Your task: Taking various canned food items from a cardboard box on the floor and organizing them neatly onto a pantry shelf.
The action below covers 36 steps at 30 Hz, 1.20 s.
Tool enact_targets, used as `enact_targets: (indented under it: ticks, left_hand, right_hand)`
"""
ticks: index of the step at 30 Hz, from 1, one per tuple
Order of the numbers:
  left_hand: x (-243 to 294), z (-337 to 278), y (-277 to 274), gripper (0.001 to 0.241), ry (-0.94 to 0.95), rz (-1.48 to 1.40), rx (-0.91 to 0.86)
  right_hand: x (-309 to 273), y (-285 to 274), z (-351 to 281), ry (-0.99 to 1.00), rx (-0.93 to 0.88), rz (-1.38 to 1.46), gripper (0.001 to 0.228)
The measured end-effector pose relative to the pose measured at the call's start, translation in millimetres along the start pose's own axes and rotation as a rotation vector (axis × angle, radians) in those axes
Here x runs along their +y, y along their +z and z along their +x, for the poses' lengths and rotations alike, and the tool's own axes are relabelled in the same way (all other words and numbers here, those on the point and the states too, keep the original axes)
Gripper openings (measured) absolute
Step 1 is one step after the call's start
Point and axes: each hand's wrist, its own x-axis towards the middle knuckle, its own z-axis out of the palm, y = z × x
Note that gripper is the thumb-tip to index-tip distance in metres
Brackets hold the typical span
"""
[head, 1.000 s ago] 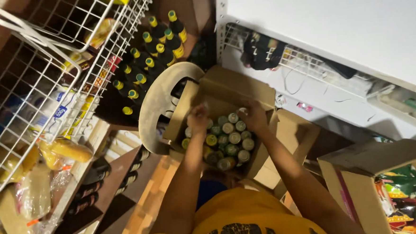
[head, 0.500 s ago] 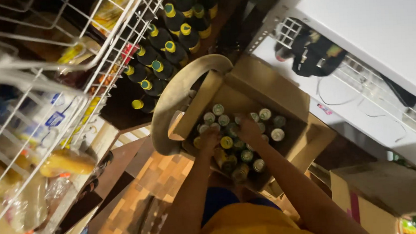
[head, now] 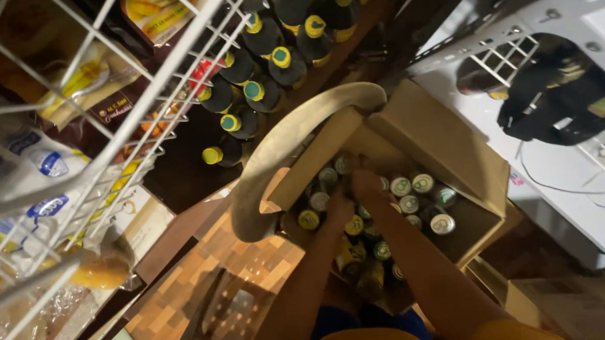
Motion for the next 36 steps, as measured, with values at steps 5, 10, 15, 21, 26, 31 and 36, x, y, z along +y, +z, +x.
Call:
enact_targets:
  ticks: [5,10,15,21,26,31,36]
  left_hand:
    - [-18,8,8,0.075,-0.075,0.075,0.03]
    - [-30,14,9,0.059,-0.085,0.128,0.014]
    - [-2,-8,6,0.051,0.016,0.053,0.08]
    - [111,-61,-30,0.06,0.27,-0.031,0.257]
    - [193,-116,-64,0.07,0.46,0.147,0.197]
    - [268,-176,-88,0.068,0.67,0.049,0.005]
    - [311,-209,-83,0.06,0.565,-0.321,-0.197]
  right_hand:
    - [24,55,51,-0.196,0.258,-0.128,0.099]
    - [39,78,79,-0.277,0.22,-0.172,0.082]
    - [51,50,44,-0.068,0.16,0.047,0.069]
    - [39,-67,-84,-0.237,0.346,0.246,0.082]
    - [59,-127,-160,-0.467,0.546,0.235,0.064]
    - [50,-214,-279,-0.133,0.376,0.566,0.059]
    - [98,-228,-329,-0.432,0.38,1.112,0.037]
